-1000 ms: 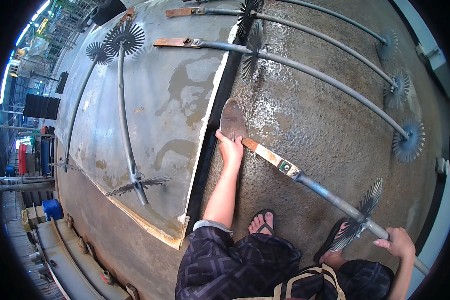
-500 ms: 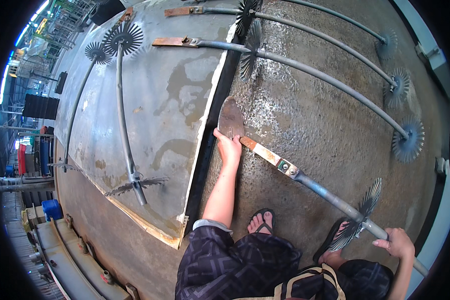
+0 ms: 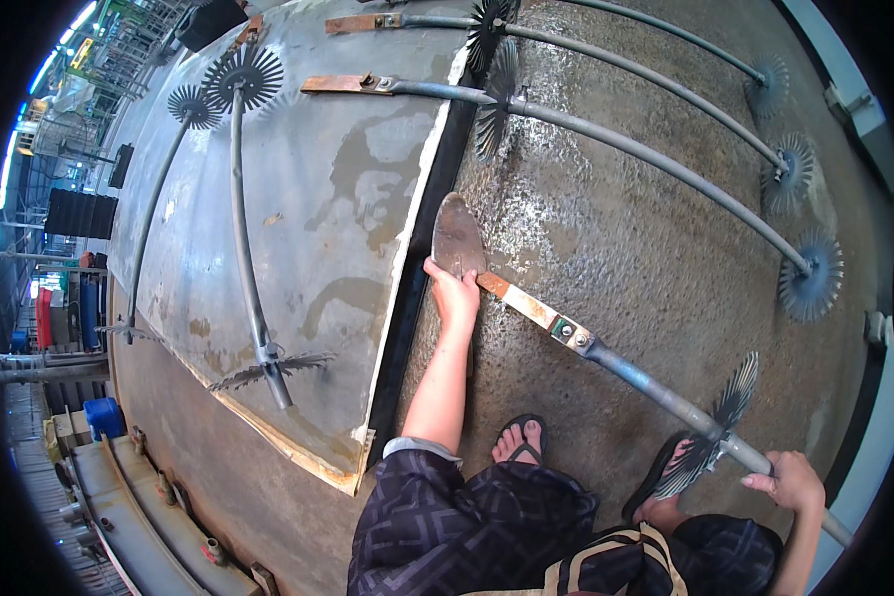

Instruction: The person uses a hand trowel to smooth a wet concrete surface. They repeatedly scrape and level the material along a seam between two sections, working methodically across the area.

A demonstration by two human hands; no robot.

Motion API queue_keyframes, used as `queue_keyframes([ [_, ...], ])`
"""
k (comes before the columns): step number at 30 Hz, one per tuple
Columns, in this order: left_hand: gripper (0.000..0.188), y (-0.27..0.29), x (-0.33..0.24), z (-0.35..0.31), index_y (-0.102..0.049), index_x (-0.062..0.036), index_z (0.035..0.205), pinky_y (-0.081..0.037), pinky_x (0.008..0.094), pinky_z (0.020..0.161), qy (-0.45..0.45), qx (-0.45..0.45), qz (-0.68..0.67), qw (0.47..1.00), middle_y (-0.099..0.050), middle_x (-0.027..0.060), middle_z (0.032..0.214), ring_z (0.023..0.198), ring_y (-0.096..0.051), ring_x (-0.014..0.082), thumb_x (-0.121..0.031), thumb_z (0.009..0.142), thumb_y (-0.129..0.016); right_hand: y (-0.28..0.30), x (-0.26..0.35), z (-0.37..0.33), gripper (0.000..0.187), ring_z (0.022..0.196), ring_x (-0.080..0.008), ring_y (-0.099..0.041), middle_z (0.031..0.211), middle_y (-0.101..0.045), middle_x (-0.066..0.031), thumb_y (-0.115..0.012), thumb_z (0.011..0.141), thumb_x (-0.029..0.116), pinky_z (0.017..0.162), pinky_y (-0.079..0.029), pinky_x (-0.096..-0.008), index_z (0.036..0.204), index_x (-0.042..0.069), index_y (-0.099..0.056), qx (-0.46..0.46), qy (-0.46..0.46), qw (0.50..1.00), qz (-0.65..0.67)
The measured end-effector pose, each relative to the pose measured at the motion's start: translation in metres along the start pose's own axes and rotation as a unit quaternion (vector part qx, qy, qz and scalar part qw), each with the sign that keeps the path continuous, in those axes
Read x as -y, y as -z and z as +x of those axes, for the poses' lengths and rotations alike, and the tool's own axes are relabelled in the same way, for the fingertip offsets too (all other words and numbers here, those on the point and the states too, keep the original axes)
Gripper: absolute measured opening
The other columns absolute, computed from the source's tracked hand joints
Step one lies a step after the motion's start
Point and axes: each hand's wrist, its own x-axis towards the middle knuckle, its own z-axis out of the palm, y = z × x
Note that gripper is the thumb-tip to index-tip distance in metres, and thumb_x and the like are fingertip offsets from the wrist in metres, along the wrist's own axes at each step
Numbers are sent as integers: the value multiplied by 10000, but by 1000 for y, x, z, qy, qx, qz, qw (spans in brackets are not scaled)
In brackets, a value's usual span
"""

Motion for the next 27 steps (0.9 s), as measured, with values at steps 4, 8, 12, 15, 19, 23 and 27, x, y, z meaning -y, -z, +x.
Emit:
queue_keyframes([
  [4,758,-5,-2,-2,-159,30,1306,-455,482,800,-8,9,4,1000,-600,321,902,888,-588,462,-137,774,-673,-2,-3,1,622,697,-408,-596,619,-568,-215,-689,632,600,636,-463,-443,723,-8,-599,-21,17,1000,-13],
  [8,764,-6,3,5,-159,40,1306,-457,469,810,-8,-21,-22,1000,-603,316,903,898,-588,457,-132,771,-677,-4,-4,0,630,702,-408,-597,622,-571,-214,-687,628,609,636,-465,-443,725,-7,-599,-18,16,1000,-3],
  [12,768,-4,-5,-4,-159,49,1302,-457,471,815,-3,25,-3,1000,-591,332,936,890,-591,459,-128,767,-681,-4,-3,-1,619,718,-402,-602,643,-584,-207,-684,634,606,646,-468,-442,755,3,-614,-16,21,1000,-8],
  [15,769,-7,0,4,-156,38,1302,-456,475,807,4,-2,-26,1000,-584,341,948,890,-590,462,-130,767,-683,1,1,-1,607,726,-396,-605,659,-593,-202,-682,641,600,652,-471,-439,780,12,-626,0,12,1000,-4],
  [19,753,-10,2,-2,-160,22,1299,-454,483,794,6,-20,-29,999,-585,339,950,893,-588,465,-125,772,-677,1,3,-2,606,721,-393,-606,658,-595,-199,-682,642,600,650,-473,-434,778,13,-625,-12,18,1000,-5],
  [23,743,-5,6,-1,-160,8,1295,-446,499,783,12,-33,-32,999,-590,336,919,880,-582,475,-119,773,-673,2,5,-1,607,718,-392,-605,656,-593,-201,-683,641,599,649,-472,-433,774,11,-622,5,6,1000,-4],
  [27,735,-4,6,2,-159,9,1294,-448,500,775,-2,-22,-9,1000,-592,336,888,866,-585,474,-122,779,-667,0,1,2,612,716,-396,-604,652,-591,-204,-685,639,600,648,-471,-436,777,8,-621,9,2,1000,-9],
])
